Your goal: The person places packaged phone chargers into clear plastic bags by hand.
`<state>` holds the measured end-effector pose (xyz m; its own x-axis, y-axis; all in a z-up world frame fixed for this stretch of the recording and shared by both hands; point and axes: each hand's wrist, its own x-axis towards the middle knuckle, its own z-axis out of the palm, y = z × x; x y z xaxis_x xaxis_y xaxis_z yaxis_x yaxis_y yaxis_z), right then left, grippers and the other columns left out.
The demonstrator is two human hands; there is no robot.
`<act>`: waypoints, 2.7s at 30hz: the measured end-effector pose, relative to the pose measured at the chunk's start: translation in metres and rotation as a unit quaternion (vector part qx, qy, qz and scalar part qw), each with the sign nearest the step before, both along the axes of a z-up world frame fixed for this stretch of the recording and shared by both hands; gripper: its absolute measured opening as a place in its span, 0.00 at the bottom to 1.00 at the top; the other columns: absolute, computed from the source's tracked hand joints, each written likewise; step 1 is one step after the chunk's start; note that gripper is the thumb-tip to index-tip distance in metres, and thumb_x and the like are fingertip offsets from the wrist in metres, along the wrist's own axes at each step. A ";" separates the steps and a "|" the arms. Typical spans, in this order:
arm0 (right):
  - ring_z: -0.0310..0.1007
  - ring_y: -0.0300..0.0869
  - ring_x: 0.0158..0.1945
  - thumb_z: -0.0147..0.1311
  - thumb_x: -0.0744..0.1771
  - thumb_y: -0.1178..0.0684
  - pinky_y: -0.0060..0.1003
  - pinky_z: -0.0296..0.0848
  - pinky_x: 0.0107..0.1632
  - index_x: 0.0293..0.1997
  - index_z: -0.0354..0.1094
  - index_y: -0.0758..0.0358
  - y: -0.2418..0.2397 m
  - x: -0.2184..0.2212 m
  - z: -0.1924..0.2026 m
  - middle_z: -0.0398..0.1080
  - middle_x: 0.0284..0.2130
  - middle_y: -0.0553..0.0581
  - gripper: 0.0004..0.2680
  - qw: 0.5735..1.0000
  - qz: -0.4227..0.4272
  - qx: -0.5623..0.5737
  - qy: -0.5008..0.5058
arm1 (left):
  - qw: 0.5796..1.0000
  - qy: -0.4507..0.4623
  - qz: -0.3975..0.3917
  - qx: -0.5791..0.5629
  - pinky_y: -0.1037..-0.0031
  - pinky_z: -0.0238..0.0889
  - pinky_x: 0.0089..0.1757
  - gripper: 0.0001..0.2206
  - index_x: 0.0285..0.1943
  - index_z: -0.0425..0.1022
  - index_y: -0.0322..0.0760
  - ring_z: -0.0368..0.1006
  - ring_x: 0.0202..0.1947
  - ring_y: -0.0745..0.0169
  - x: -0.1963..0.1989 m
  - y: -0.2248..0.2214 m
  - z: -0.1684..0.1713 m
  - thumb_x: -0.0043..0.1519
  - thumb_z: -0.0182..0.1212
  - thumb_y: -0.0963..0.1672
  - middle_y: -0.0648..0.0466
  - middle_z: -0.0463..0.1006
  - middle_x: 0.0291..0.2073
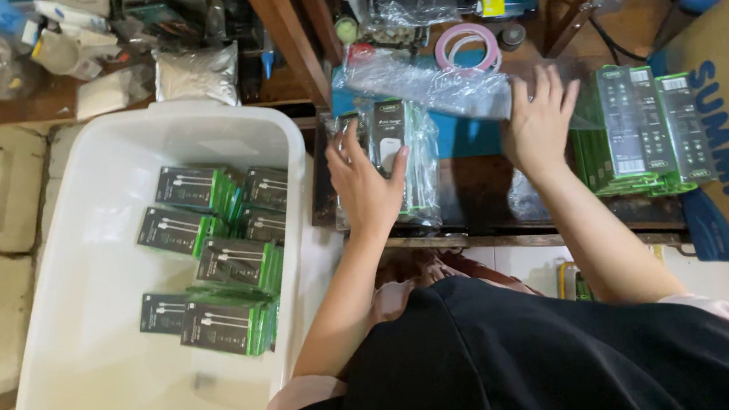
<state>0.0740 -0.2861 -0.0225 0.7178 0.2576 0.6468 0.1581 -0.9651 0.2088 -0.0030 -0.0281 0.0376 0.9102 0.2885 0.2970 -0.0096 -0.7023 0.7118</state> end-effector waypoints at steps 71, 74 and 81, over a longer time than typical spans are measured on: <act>0.73 0.39 0.38 0.51 0.71 0.37 0.34 0.74 0.37 0.71 0.57 0.61 -0.200 -0.046 0.091 0.72 0.42 0.52 0.23 0.366 0.208 0.848 0.323 | 0.841 0.129 -0.330 -0.410 0.75 0.75 0.39 0.06 0.48 0.74 0.31 0.84 0.44 0.61 0.100 -0.181 -0.011 0.69 0.54 0.41 0.48 0.85 0.43; 0.71 0.40 0.51 0.55 0.72 0.48 0.43 0.74 0.52 0.77 0.53 0.60 -0.192 -0.058 0.134 0.69 0.51 0.53 0.23 0.445 0.302 0.791 0.291 | 0.838 0.114 -0.360 -0.394 0.76 0.75 0.39 0.06 0.48 0.79 0.30 0.82 0.42 0.65 0.099 -0.180 -0.008 0.67 0.60 0.40 0.51 0.84 0.40; 0.66 0.55 0.70 0.53 0.73 0.59 0.60 0.64 0.74 0.69 0.56 0.67 -0.160 -0.061 0.153 0.67 0.59 0.61 0.16 0.358 0.356 0.836 0.217 | 0.802 0.125 -0.420 -0.406 0.77 0.76 0.43 0.10 0.45 0.78 0.29 0.82 0.38 0.69 0.084 -0.190 0.010 0.56 0.69 0.34 0.51 0.85 0.34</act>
